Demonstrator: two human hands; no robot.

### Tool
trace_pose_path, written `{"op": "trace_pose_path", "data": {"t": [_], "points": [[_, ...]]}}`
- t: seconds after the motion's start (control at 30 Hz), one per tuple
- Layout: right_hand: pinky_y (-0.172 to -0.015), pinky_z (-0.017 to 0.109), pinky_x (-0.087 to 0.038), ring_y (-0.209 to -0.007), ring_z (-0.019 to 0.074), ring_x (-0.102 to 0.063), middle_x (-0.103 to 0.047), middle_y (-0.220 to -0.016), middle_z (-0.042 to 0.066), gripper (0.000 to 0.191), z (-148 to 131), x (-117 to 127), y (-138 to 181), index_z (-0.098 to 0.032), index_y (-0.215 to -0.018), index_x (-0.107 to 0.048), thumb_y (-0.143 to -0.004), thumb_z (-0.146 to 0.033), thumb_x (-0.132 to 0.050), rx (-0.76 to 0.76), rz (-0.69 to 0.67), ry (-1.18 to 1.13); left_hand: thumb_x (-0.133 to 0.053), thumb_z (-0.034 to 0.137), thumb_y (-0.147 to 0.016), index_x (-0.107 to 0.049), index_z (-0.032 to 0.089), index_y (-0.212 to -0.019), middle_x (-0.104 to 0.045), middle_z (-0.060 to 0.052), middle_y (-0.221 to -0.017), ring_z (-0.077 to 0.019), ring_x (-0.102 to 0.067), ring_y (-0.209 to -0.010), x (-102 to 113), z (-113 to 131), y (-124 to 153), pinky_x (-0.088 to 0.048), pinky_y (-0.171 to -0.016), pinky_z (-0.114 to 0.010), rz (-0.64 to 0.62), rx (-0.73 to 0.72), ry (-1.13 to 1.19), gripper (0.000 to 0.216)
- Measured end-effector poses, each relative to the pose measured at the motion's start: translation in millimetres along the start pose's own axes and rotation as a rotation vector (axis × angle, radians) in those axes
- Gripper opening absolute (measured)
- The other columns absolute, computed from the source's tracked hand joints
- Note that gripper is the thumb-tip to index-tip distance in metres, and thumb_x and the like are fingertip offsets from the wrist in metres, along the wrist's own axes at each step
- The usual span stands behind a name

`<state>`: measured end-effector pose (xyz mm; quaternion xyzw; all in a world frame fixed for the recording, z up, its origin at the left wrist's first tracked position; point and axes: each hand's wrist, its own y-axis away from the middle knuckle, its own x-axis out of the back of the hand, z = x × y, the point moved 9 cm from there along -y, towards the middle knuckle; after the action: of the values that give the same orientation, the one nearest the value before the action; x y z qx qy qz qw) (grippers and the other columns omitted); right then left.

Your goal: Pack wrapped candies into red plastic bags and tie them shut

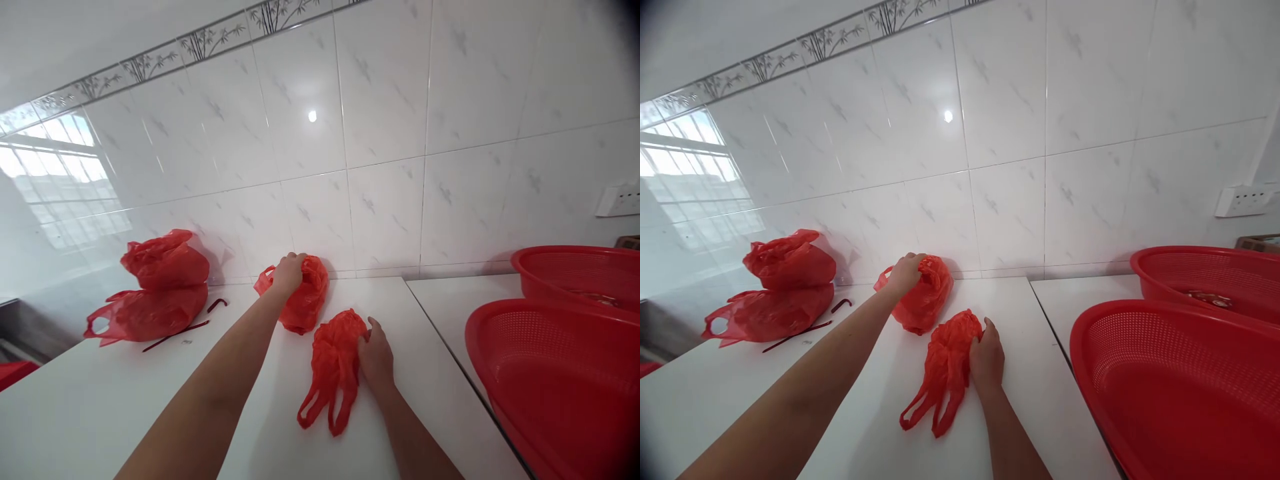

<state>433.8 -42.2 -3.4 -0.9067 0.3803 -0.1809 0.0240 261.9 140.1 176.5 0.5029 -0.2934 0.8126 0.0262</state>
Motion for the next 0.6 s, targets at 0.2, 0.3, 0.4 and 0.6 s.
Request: {"op": "trace_pose_path", "data": {"t": [0.2, 0.3, 0.4, 0.6], "points": [[-0.069, 0.031, -0.043, -0.079, 0.0211, -0.057, -0.064, -0.087, 0.005, 0.021, 12.6, 24.2, -9.0, -0.02, -0.085, -0.059, -0.076, -0.03, -0.043, -0.054, 0.127, -0.225, -0.044, 0.012, -0.079, -0.062, 0.02, -0.092, -0.065, -0.008, -0.095, -0.0231, -0.06, -0.086, 15.5, 17.7, 4.9, -0.044, -0.07, -0.033, 0.114, -0.008, 0.054, 0.024], [-0.064, 0.029, -0.044, -0.078, 0.0204, -0.057, -0.064, -0.089, 0.005, 0.024, 22.1, 31.9, -14.8, -0.019, -0.09, -0.056, -0.077, -0.034, -0.042, -0.106, 0.176, -0.281, -0.03, 0.016, -0.087, -0.051, 0.019, -0.109, -0.059, -0.01, -0.113, -0.0215, -0.055, -0.102, 53.8, 32.1, 17.6, -0.045, -0.081, -0.035, 0.36, -0.048, 0.157, 0.03], [-0.062, 0.028, -0.044, -0.079, 0.02, -0.058, -0.064, -0.092, 0.006, 0.029, 26.7, 32.1, -17.7, -0.018, -0.093, -0.056, -0.078, -0.038, -0.041, -0.13, 0.184, -0.342, -0.034, 0.011, -0.085, -0.047, 0.021, -0.109, -0.053, -0.008, -0.122, -0.017, -0.049, -0.114, 77.7, 69.3, 43.2, -0.044, -0.09, -0.031, 0.517, -0.335, 0.323, 0.029], [-0.057, 0.027, -0.044, -0.067, 0.0183, -0.057, -0.066, -0.076, 0.003, 0.029, 29.8, 41.8, -15.1, -0.018, -0.082, -0.059, -0.074, -0.043, -0.049, -0.152, 0.127, -0.405, -0.045, 0.008, -0.079, -0.047, 0.024, -0.121, -0.038, -0.007, -0.142, -0.0204, -0.052, -0.111, 10.2, 123.1, 80.9, -0.046, -0.089, -0.035, 0.046, -0.537, 0.222, 0.045]]}}
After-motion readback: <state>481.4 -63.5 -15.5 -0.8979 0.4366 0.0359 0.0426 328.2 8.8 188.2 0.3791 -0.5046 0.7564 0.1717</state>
